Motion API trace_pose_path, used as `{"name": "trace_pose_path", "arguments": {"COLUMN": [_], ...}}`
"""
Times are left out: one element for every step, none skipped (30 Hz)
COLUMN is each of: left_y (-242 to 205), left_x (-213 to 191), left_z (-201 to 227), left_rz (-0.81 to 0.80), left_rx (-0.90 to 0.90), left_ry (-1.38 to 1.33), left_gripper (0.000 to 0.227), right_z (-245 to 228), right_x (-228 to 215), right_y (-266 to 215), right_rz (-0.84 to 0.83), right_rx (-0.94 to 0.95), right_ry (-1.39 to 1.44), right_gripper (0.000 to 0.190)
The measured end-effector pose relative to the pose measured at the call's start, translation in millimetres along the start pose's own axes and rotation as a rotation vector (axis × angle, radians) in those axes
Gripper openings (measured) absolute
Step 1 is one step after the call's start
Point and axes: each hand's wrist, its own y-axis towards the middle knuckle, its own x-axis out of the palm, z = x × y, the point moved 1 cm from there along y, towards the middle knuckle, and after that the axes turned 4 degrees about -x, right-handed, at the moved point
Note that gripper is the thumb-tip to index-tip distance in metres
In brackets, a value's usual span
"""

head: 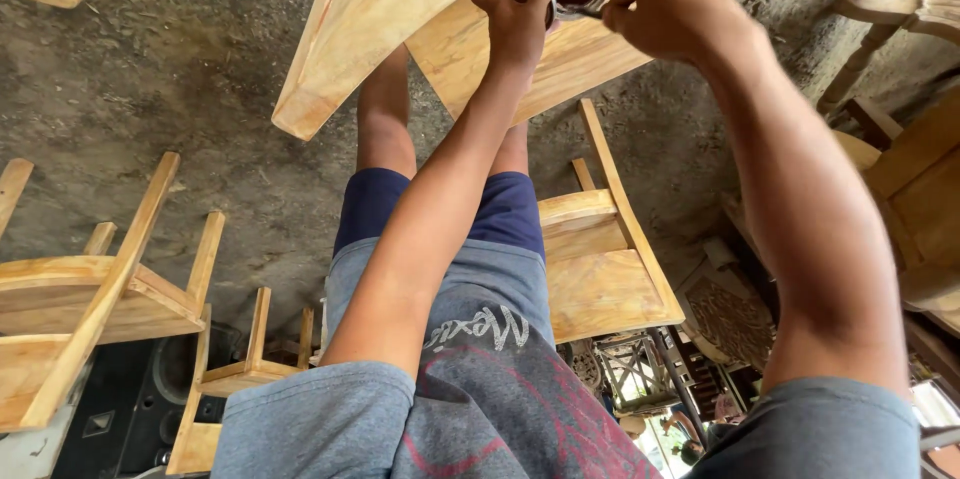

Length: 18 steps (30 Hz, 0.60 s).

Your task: The person applies wood filler from a small can into holes and imperfections on the seats, backs, and legs of several wooden chairs using a small spatula tool.

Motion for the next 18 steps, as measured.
{"name": "trace_pose_path", "arguments": {"left_y": [2.0, 4.0, 4.4, 5.6, 6.5, 8.9, 8.8, 6.5, 6.5, 6.6, 5.7, 4.8, 5.7, 5.7, 4.9, 3.7, 3.7, 2.9], "left_x": [0.1, 2.2, 1.5, 1.5, -0.6, -1.9, -2.9, -3.6, -3.8, -4.1, -4.3, -4.5, -4.6, -5.3, -6.9, -9.3, -10.6, -13.1], "left_z": [0.6, 0.9, 0.6, 0.6, 0.7, 1.9, 2.2, 2.2, 4.6, 7.5, 9.5, 11.3, 14.2, 16.5, 17.7, 18.7, 20.0, 21.3], "left_rz": [-0.002, -0.011, -0.014, -0.017, -0.034, -0.051, -0.067, -0.079, -0.092, -0.104, -0.108, -0.112, -0.115, -0.124, -0.135, -0.145, -0.148, -0.150], "left_rx": [-0.004, -0.022, -0.042, -0.063, -0.073, -0.083, -0.095, -0.108, -0.115, -0.122, -0.125, -0.127, -0.124, -0.125, -0.128, -0.131, -0.124, -0.117], "left_ry": [0.007, -0.002, -0.005, -0.007, -0.022, -0.036, -0.049, -0.059, -0.072, -0.085, -0.084, -0.084, -0.084, -0.065, -0.046, -0.026, -0.006, 0.014], "left_gripper": [0.076, 0.076, 0.076, 0.076, 0.077, 0.078, 0.079, 0.079, 0.080, 0.080, 0.081, 0.081, 0.082, 0.082, 0.082, 0.082, 0.083, 0.083], "right_z": [-1.3, -4.4, -6.4, -5.4, -5.2, -4.8, -4.4, -4.4, -4.7, -4.8, -4.3, -3.1, -1.3, 0.4, 1.8, 2.4, 3.3, 4.8], "right_x": [3.8, 10.6, 16.5, 18.5, 23.5, 28.2, 34.6, 41.3, 45.2, 49.6, 55.8, 61.5, 65.1, 70.1, 77.5, 85.4, 91.3, 97.0], "right_y": [-4.7, -8.8, -11.0, -11.5, -12.7, -12.3, -12.3, -12.5, -10.5, -10.3, -12.8, -14.3, -12.2, -10.5, -9.9, -7.4, -2.6, 0.0], "right_rz": [0.028, 0.056, 0.080, 0.094, 0.105, 0.116, 0.096, 0.075, 0.058, 0.046, 0.031, 0.016, 0.010, 0.003, -0.002, 0.039, 0.087, 0.135], "right_rx": [0.018, 0.036, 0.051, 0.056, 0.067, 0.079, 0.095, 0.111, 0.122, 0.125, 0.131, 0.137, 0.118, 0.099, 0.081, 0.056, 0.030, 0.004], "right_ry": [0.067, 0.135, 0.209, 0.314, 0.426, 0.539, 0.714, 0.888, 1.059, 1.221, 1.381, 1.542, 1.636, 1.731, 1.826, 1.779, 1.728, 1.676], "right_gripper": [0.027, 0.028, 0.030, 0.029, 0.029, 0.028, 0.028, 0.028, 0.028, 0.025, 0.023, 0.020, 0.020, 0.019, 0.019, 0.020, 0.022, 0.023]}}
